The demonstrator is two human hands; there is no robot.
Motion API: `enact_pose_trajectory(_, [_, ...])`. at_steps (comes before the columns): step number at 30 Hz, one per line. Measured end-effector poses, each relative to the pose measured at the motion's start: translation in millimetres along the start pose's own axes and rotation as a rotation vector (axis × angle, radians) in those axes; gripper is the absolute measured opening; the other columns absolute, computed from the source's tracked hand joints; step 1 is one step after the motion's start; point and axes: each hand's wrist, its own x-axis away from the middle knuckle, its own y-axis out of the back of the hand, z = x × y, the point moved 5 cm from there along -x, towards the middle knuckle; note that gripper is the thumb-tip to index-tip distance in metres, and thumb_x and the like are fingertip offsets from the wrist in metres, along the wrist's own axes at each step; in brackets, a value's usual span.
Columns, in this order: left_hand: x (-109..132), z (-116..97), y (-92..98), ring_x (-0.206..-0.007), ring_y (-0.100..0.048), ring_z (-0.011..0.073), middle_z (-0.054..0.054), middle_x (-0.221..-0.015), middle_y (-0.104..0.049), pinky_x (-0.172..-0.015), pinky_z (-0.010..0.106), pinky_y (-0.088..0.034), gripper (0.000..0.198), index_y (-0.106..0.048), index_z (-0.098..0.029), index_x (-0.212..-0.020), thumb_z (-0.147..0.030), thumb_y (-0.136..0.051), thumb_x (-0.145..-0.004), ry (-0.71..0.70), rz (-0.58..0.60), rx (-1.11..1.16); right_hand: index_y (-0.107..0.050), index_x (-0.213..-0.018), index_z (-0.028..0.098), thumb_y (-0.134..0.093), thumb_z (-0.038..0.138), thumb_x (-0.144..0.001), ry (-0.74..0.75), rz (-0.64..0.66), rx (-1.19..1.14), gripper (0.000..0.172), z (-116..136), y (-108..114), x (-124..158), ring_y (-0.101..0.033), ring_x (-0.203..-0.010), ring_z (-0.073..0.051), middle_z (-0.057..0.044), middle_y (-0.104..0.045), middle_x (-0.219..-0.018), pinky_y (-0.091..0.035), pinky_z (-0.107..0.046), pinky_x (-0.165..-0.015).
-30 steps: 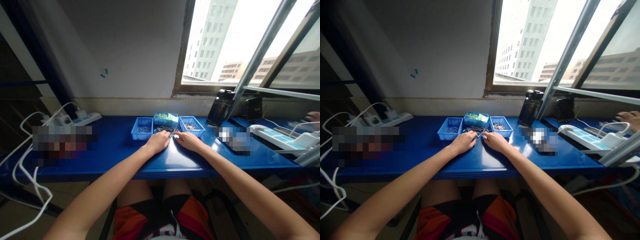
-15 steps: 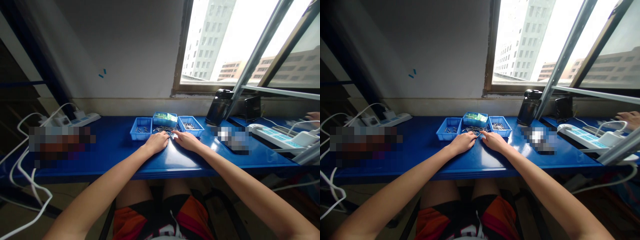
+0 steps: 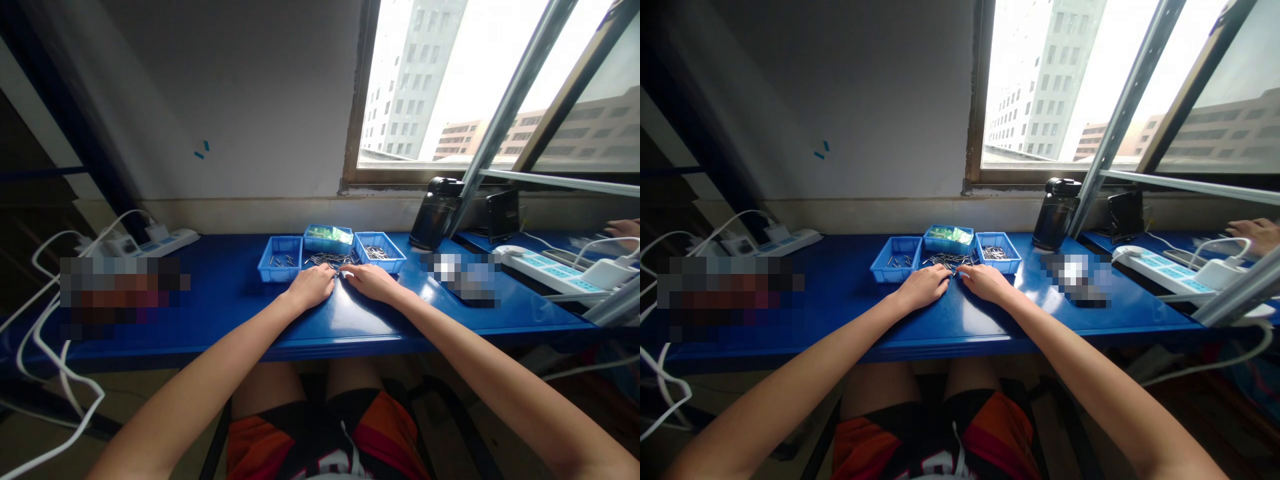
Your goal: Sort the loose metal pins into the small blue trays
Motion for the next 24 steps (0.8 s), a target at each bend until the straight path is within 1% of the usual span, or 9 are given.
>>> enact_pose_trajectory(2, [0.0, 0.0, 0.1, -0.092, -0.058, 0.0195, 0.006, -0.105, -0.057, -0.074, 0.027, -0.047, 0.031, -0.056, -0.021, -0.110, -0.027, -0.035, -0.089, -0.008, -0.001, -0.004, -0.052, -0.119, 0.025, -0.036, 0.028, -0.089, -0.006, 0.001, 0.000, 0.034, 0.6, 1.0, 0.4, -0.062, -0.090, -0.020, -0.006, -0.066, -0.105, -0.042, -0.025, -0.073])
enact_pose_trajectory(6, [0.6, -0.9, 1.1, -0.088, -0.059, 0.0194, 0.006, -0.102, -0.057, -0.070, 0.027, -0.048, 0.031, -0.058, -0.022, -0.107, -0.032, -0.034, -0.089, -0.022, -0.005, -0.003, -0.054, -0.111, 0.021, -0.037, 0.030, -0.089, -0.011, 0.004, 0.001, 0.030, 2.3, 3.9, 2.0, -0.062, -0.078, -0.019, -0.006, -0.068, -0.088, -0.039, -0.023, -0.063])
enact_pose_trajectory(10, [0.1, -1.5, 2.0, -0.085, -0.059, 0.0195, 0.006, -0.099, -0.057, -0.066, 0.027, -0.047, 0.034, -0.060, -0.021, -0.100, -0.040, -0.035, -0.089, -0.024, -0.012, 0.006, -0.057, -0.102, 0.020, -0.039, 0.030, -0.088, 0.046, 0.001, -0.043, 0.025, 6.5, 6.4, 3.0, -0.060, -0.069, -0.016, -0.003, -0.066, -0.075, -0.035, -0.022, -0.058])
enact_pose_trajectory(12, [-0.4, -1.3, 1.7, -0.085, -0.060, 0.0193, 0.006, -0.097, -0.057, -0.066, 0.026, -0.047, 0.033, -0.060, -0.020, -0.096, -0.040, -0.035, -0.089, -0.021, -0.009, 0.011, -0.058, -0.098, 0.021, -0.038, 0.031, -0.089, 0.095, -0.006, -0.074, 0.024, 9.3, 7.1, 3.3, -0.059, -0.067, -0.015, -0.003, -0.065, -0.074, -0.034, -0.021, -0.058])
enact_pose_trajectory(15, [-0.9, -1.1, 1.3, -0.083, -0.060, 0.0183, 0.005, -0.096, -0.057, -0.065, 0.026, -0.047, 0.030, -0.059, -0.020, -0.093, -0.036, -0.034, -0.090, -0.020, -0.011, 0.017, -0.058, -0.097, 0.021, -0.038, 0.031, -0.089, 0.141, -0.015, -0.108, 0.023, 11.2, 7.0, 3.4, -0.058, -0.066, -0.015, -0.003, -0.065, -0.073, -0.034, -0.022, -0.058])
enact_pose_trajectory(20, [-0.6, -0.3, 2.5, -0.085, -0.060, 0.0183, 0.006, -0.097, -0.058, -0.068, 0.025, -0.047, 0.025, -0.056, -0.018, -0.094, -0.031, -0.035, -0.090, 0.016, -0.019, 0.026, -0.057, -0.100, 0.020, -0.043, 0.032, -0.087, 0.100, -0.039, -0.115, 0.023, 5.4, 5.3, 2.6, -0.056, -0.061, -0.014, -0.002, -0.063, -0.067, -0.032, -0.021, -0.056])
enact_pose_trajectory(24, [0.0, 0.0, 3.6, -0.087, -0.060, 0.0183, 0.007, -0.098, -0.058, -0.069, 0.025, -0.047, 0.025, -0.054, -0.018, -0.097, -0.031, -0.033, -0.091, 0.053, -0.015, 0.043, -0.059, -0.096, 0.020, -0.042, 0.029, -0.087, 0.079, -0.048, -0.097, 0.021, 0.1, 5.1, 2.9, -0.055, -0.059, -0.014, -0.002, -0.063, -0.066, -0.031, -0.021, -0.054])
